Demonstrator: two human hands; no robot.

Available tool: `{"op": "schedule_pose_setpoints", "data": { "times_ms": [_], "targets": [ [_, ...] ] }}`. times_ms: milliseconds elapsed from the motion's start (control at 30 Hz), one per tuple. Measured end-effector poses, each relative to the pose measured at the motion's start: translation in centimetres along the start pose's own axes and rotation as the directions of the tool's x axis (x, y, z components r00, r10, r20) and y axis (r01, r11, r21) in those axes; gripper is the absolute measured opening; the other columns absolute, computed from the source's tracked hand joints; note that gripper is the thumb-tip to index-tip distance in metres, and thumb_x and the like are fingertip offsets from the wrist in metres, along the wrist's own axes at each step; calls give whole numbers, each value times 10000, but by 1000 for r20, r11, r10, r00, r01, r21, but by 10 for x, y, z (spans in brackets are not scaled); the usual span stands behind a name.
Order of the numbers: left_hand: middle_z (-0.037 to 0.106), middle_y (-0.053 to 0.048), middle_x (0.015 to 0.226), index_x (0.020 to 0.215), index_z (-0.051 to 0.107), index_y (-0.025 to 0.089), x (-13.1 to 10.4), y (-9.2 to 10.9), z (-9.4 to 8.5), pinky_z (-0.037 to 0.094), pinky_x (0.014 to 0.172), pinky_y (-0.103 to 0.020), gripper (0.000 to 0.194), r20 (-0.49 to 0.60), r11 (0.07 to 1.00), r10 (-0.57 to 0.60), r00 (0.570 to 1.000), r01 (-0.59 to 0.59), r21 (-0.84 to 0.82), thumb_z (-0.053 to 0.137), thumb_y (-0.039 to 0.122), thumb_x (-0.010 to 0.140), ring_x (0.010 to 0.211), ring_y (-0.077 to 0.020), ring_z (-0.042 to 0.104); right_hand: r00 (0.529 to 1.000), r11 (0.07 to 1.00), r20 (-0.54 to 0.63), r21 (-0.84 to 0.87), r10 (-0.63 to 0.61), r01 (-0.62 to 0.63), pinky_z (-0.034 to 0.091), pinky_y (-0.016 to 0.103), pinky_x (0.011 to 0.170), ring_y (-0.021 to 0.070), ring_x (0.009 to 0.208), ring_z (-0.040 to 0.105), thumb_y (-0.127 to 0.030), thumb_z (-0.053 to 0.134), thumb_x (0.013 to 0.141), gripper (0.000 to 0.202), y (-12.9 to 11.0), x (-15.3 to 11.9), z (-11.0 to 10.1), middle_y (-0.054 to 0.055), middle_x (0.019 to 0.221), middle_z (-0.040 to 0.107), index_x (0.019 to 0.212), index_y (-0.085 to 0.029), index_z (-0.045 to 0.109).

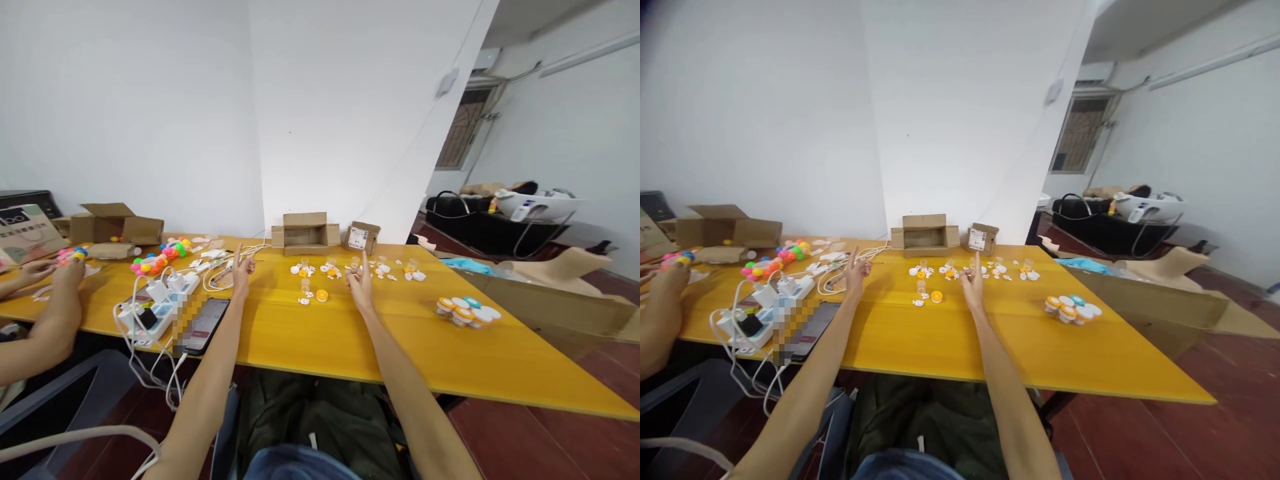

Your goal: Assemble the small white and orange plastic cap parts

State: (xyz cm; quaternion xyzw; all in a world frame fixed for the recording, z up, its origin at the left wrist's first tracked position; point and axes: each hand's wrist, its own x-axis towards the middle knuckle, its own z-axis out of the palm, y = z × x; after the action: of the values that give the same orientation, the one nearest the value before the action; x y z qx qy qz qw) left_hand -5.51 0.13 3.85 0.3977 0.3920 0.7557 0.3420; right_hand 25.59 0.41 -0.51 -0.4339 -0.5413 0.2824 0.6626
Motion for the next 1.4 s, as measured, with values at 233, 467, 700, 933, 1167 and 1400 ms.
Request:
{"op": "schedule_pose_setpoints", "data": {
  "times_ms": [233, 467, 700, 933, 1167, 1400],
  "targets": [
    [556, 69, 566, 1417, 559, 247, -5, 0, 5, 351, 456, -178, 665, 75, 999, -4, 997, 0, 49, 636, 196, 758, 439, -69, 441, 1000, 1000, 13, -13, -4, 4, 478, 238, 520, 137, 564, 482, -314, 571, 785, 803, -3, 1, 1, -49, 707, 540, 1552, -284, 334],
    [600, 52, 619, 1425, 548, 266, -10, -6, 11, 373, 479, -188, 665, 209, 993, -35, 977, 10, 121, 689, 221, 776, 475, -76, 487, 1000, 999, 26, -39, -5, 6, 482, 245, 544, 144, 583, 504, -282, 563, 787, 824, -1, 1, 1, -53, 706, 548, 1567, -278, 301],
    [617, 41, 650, 1437, 533, 283, -13, -10, 11, 387, 504, -207, 665, 240, 988, -53, 969, 16, 155, 688, 229, 792, 509, -94, 515, 998, 998, 49, -56, -26, 29, 479, 246, 546, 147, 596, 517, -315, 576, 797, 783, 0, 1, 3, -53, 721, 557, 1545, -281, 346],
    [620, 48, 623, 1486, 478, 258, -15, -14, 12, 390, 520, -202, 728, 345, 976, -65, 936, -11, 215, 687, 223, 790, 515, -95, 494, 997, 999, 71, -30, -17, 20, 469, 239, 546, 141, 587, 504, -307, 575, 787, 751, -3, 0, 3, -59, 701, 546, 1514, -261, 393],
    [597, 70, 637, 1516, 426, 285, -14, -25, 7, 418, 555, -202, 772, 380, 962, -79, 921, -30, 271, 687, 218, 792, 542, -92, 507, 998, 999, 64, -40, -17, 19, 447, 227, 506, 135, 560, 480, -312, 570, 791, 747, 0, 0, 3, -62, 699, 534, 1515, -276, 391],
    [595, 70, 647, 1535, 386, 273, -13, -27, 6, 413, 548, -197, 789, 385, 959, -94, 918, -20, 282, 684, 222, 807, 538, -89, 513, 997, 1000, 80, -26, -7, 9, 460, 228, 512, 136, 573, 489, -325, 580, 782, 749, -4, -1, 3, -60, 698, 532, 1510, -285, 408]
  ]
}}
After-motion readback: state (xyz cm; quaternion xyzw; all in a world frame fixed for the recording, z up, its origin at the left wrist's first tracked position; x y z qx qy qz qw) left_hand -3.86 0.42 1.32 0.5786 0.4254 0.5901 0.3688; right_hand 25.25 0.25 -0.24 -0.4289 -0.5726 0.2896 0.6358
